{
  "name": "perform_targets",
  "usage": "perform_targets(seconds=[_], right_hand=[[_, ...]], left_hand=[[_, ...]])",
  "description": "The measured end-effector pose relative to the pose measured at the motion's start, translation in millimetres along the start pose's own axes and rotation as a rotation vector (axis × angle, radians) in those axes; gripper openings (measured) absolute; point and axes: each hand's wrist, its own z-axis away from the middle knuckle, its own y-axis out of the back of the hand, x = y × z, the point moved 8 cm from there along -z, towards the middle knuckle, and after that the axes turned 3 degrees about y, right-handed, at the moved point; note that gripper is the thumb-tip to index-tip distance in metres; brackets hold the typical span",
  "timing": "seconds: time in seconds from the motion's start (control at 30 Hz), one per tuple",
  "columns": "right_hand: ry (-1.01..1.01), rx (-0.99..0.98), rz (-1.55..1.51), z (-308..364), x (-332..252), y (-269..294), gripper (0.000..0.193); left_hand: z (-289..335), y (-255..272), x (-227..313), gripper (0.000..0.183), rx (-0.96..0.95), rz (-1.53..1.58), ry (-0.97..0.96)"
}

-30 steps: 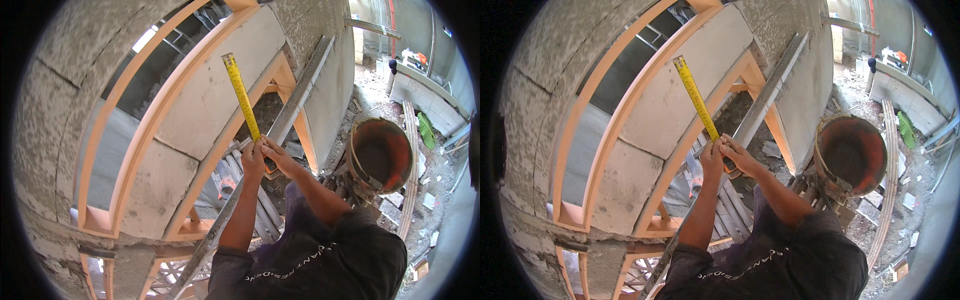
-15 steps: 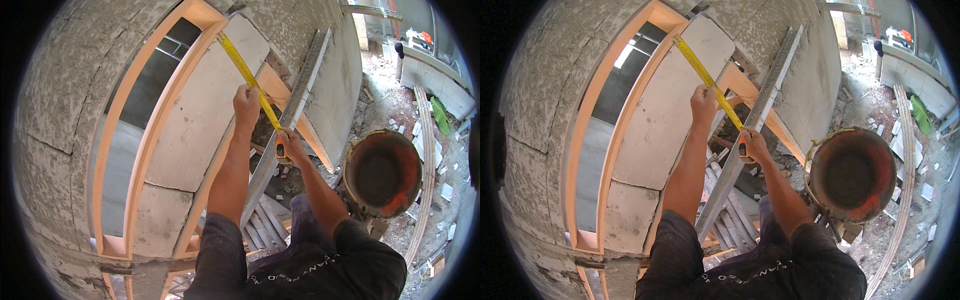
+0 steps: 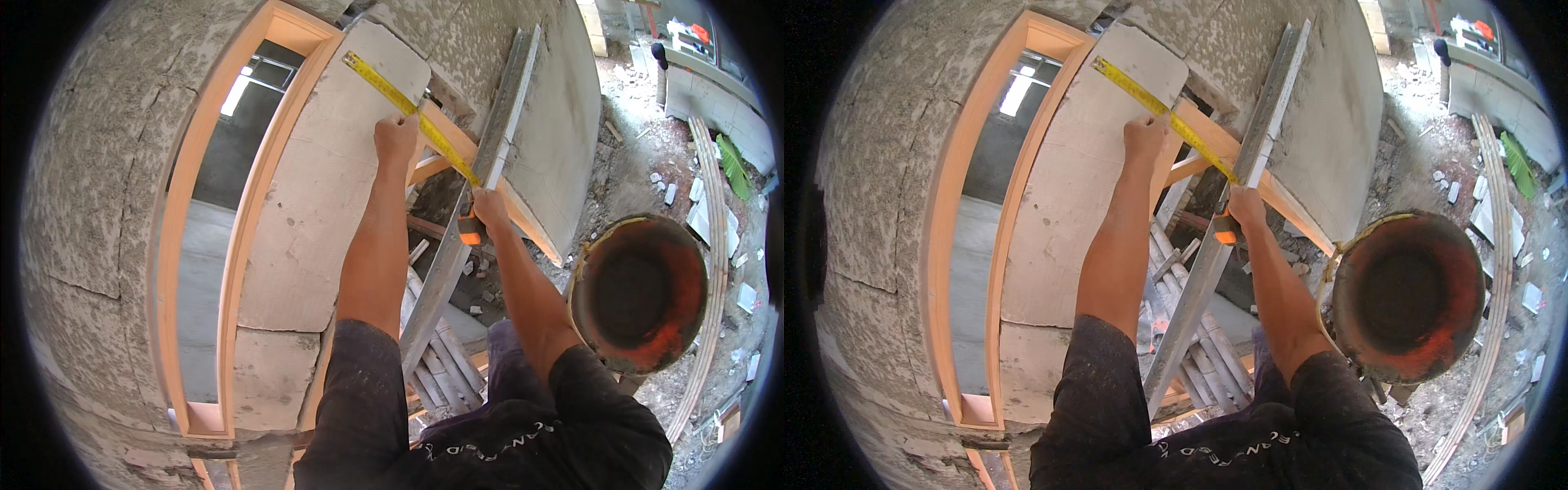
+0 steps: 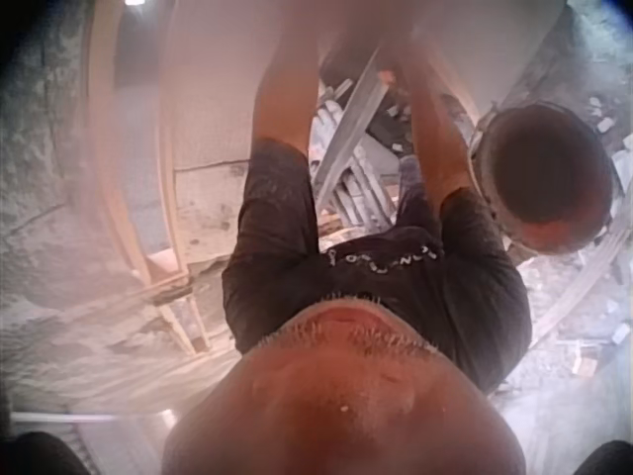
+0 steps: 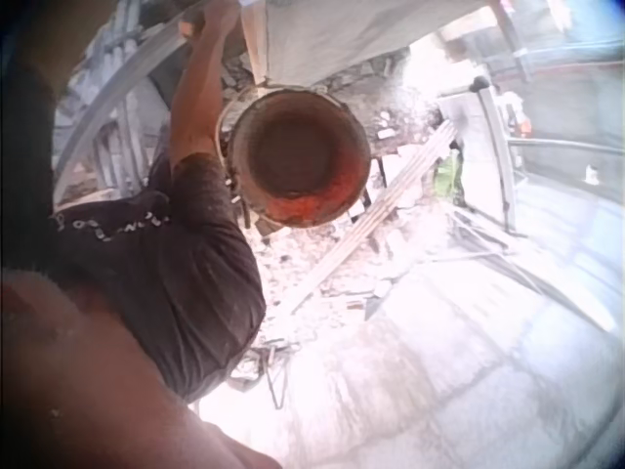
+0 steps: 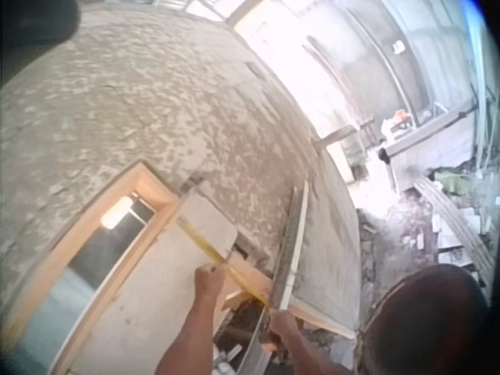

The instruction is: The person uses a hand saw to cut a large block of stone resting on a wooden support frame. The person measures the stone with a tape measure and then continues sawing through the block.

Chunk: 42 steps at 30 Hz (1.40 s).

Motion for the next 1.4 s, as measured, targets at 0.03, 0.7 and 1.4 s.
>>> perform_targets(seconds=[0.03, 0.7, 1.4], right_hand=[[-0.032, -0.021, 0.019, -0.9, 0.2, -3.3, 0.04], [0.051, -0.078, 0.105, -11.0, -62.8, -10.0, 0.033], [0.13, -0.138, 0.198, 15.1, -58.7, -14.4, 0.038]], left_hand=[[-5.9, -0.1, -7.0, 0.03, 0.026, -0.04, -0.024], [-6.4, 2.3, 4.7, 0.027, -0.014, 0.112, 0.19], [-2.3, 8.9, 10.6, 0.028, 0.024, -0.045, 0.166]])
